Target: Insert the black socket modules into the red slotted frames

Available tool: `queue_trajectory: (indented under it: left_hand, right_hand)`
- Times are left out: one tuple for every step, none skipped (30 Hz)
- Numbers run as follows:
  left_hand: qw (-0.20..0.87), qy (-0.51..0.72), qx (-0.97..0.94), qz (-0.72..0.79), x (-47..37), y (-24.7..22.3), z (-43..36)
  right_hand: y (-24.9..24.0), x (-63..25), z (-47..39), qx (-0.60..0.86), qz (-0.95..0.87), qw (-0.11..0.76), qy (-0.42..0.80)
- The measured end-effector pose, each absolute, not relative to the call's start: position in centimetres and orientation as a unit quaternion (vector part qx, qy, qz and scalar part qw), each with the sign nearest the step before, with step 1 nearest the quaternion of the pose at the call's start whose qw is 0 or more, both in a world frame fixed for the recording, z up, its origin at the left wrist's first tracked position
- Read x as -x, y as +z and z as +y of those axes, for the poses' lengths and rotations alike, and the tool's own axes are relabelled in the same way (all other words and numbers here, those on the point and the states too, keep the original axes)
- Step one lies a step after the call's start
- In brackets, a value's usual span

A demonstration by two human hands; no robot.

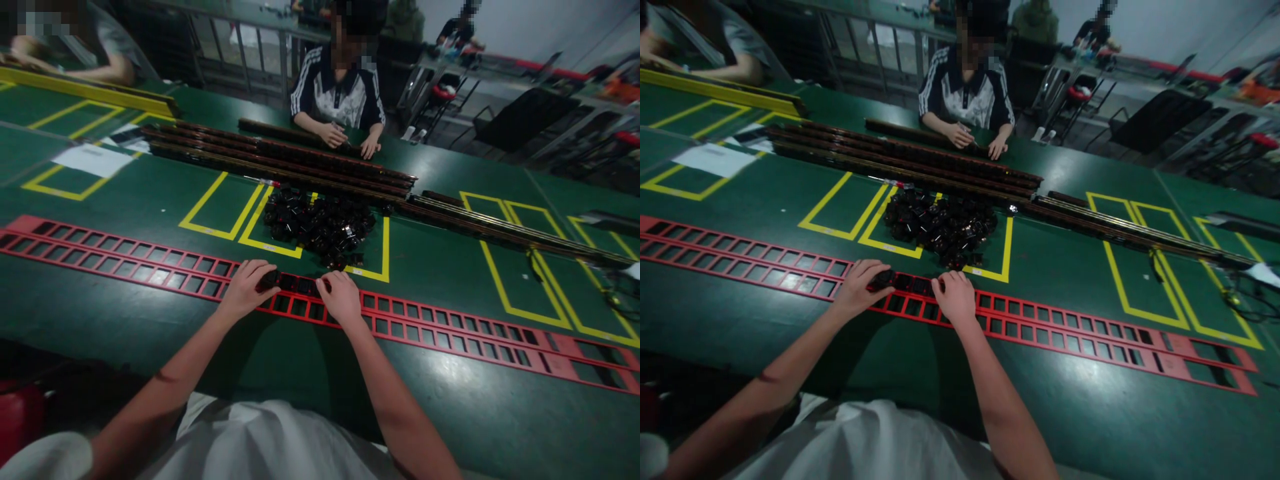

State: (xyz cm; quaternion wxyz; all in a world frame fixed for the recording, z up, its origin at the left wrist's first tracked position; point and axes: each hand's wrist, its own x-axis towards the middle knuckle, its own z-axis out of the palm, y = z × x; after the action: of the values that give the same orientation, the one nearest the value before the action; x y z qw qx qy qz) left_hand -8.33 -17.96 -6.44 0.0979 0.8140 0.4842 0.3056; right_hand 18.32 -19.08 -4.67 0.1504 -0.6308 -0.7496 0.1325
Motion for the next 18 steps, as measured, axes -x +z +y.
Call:
queue_trajectory:
  left_hand:
    - [0.095, 0.320, -0.808, 0.486, 8.3, -6.6, -18.0]
    - [0.091, 0.334, -0.802, 0.487, 8.3, -6.7, -18.1]
    - [0.086, 0.345, -0.798, 0.488, 8.3, -6.7, -18.1]
    - [0.081, 0.351, -0.795, 0.488, 8.3, -6.8, -18.1]
    - [0.079, 0.353, -0.795, 0.488, 8.3, -6.8, -18.1]
    - [0.078, 0.352, -0.795, 0.488, 8.2, -6.7, -18.1]
    - [0.078, 0.350, -0.796, 0.487, 8.2, -6.7, -18.1]
    - [0.081, 0.346, -0.798, 0.487, 8.2, -6.6, -18.1]
    - [0.085, 0.342, -0.799, 0.487, 8.2, -6.6, -18.0]
    - [0.088, 0.339, -0.800, 0.487, 8.1, -6.5, -18.0]
    - [0.091, 0.336, -0.801, 0.487, 8.1, -6.4, -18.0]
    - [0.094, 0.335, -0.801, 0.487, 8.1, -6.3, -18.0]
    - [0.095, 0.333, -0.801, 0.487, 8.1, -6.3, -18.1]
    - [0.096, 0.332, -0.801, 0.489, 8.0, -6.3, -18.1]
    - [0.097, 0.329, -0.801, 0.492, 8.0, -6.3, -18.0]
    - [0.097, 0.325, -0.798, 0.498, 8.0, -6.3, -18.0]
    - [0.097, 0.322, -0.794, 0.506, 8.0, -6.4, -18.0]
    - [0.098, 0.320, -0.790, 0.513, 8.0, -6.5, -17.9]
  right_hand:
    - [-4.7, -18.3, -19.1, 0.631, -0.748, 0.154, 0.135]
    - [-4.9, -18.2, -19.1, 0.632, -0.745, 0.161, 0.140]
    - [-5.0, -18.2, -19.0, 0.631, -0.741, 0.174, 0.150]
    - [-5.2, -18.3, -18.9, 0.630, -0.732, 0.195, 0.168]
    - [-5.3, -18.4, -18.8, 0.630, -0.715, 0.229, 0.196]
    - [-5.3, -18.7, -18.5, 0.631, -0.686, 0.273, 0.236]
    - [-5.1, -19.2, -18.2, 0.629, -0.647, 0.326, 0.282]
    - [-4.5, -19.8, -17.8, 0.625, -0.592, 0.385, 0.333]
    - [-3.6, -20.5, -17.4, 0.612, -0.534, 0.441, 0.382]
    - [-2.1, -21.3, -17.0, 0.584, -0.491, 0.491, 0.420]
    - [0.0, -22.1, -16.6, 0.546, -0.468, 0.532, 0.447]
    - [2.6, -22.8, -16.3, 0.510, -0.462, 0.562, 0.459]
    - [5.7, -23.5, -16.0, 0.479, -0.468, 0.578, 0.467]
    - [9.0, -24.0, -15.7, 0.460, -0.480, 0.578, 0.473]
    - [12.4, -24.4, -15.4, 0.447, -0.500, 0.560, 0.487]
    - [15.5, -24.7, -15.2, 0.422, -0.536, 0.530, 0.504]
    - [18.2, -24.9, -15.1, 0.395, -0.603, 0.498, 0.483]
    - [20.1, -25.1, -15.0, 0.382, -0.658, 0.472, 0.446]
